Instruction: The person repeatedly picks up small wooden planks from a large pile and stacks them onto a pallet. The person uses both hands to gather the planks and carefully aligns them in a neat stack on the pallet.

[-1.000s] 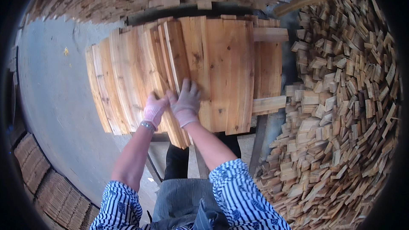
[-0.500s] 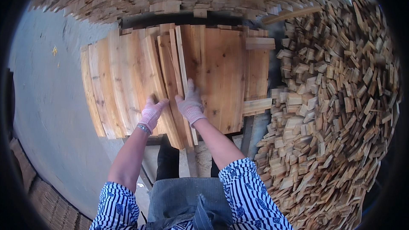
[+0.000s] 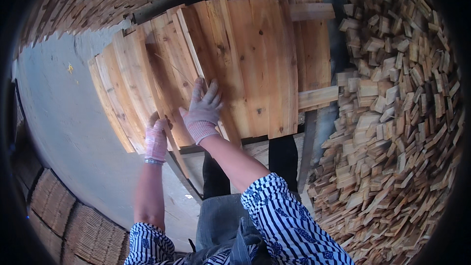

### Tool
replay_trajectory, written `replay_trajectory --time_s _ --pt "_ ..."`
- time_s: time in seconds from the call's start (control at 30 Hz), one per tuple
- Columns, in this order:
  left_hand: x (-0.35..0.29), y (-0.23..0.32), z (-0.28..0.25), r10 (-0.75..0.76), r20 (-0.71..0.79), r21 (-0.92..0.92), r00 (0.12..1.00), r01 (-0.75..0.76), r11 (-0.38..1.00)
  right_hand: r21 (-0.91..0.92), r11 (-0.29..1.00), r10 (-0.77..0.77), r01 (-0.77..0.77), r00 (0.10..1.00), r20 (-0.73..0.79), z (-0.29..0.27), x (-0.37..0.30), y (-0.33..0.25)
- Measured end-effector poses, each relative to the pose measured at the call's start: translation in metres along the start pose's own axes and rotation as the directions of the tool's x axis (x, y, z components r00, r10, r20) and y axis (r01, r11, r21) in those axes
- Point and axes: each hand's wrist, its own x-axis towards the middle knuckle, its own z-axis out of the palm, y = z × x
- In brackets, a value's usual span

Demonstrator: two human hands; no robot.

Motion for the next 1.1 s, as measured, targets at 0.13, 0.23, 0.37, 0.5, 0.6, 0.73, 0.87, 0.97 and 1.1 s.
replay_trajectory --time_s 0.13,0.23,0.37,0.5,0.6,0.73,0.87,0.97,1.1 --pt "-0.02 0.001 0.029 0.083 -0.179 0.195 0.98 -0.047 0.98 -0.043 0.987 -0.16 0.156 0.983 -0.096 0.018 -0.008 -0.003" --pt "-0.018 0.002 0.066 0.048 -0.236 0.26 0.971 0.016 0.966 -0.199 0.972 -0.181 0.127 0.943 -0.279 0.046 0.004 0.012" --pt "-0.017 0.008 0.072 0.077 -0.225 0.368 0.971 0.012 0.93 -0.112 0.99 -0.114 0.09 0.967 -0.228 0.038 0.008 0.019" --pt "-0.021 0.034 0.103 -0.036 -0.212 0.297 0.977 0.1 0.95 0.179 0.964 0.166 -0.196 0.972 0.166 -0.041 0.025 0.048" --pt "0.02 -0.003 0.119 0.149 -0.351 0.697 0.925 0.151 0.701 0.101 0.988 0.119 -0.114 0.992 -0.04 -0.037 0.03 0.034" --pt "0.007 0.011 0.174 0.155 -0.488 0.783 0.859 0.353 0.512 0.388 0.916 0.074 -0.103 0.993 0.09 -0.053 0.042 0.071" --pt "0.018 0.008 0.162 0.151 -0.433 0.817 0.889 0.316 0.482 0.699 0.715 -0.119 -0.004 0.985 0.128 -0.105 0.048 0.155" --pt "0.026 -0.001 0.144 0.207 -0.31 0.851 0.928 0.173 0.497 0.736 0.668 -0.184 0.107 0.983 0.025 -0.17 0.063 0.238" --pt "0.034 -0.012 0.133 0.289 -0.234 0.876 0.928 0.072 0.477 0.795 0.596 -0.022 -0.112 0.987 0.156 -0.212 0.119 0.321"
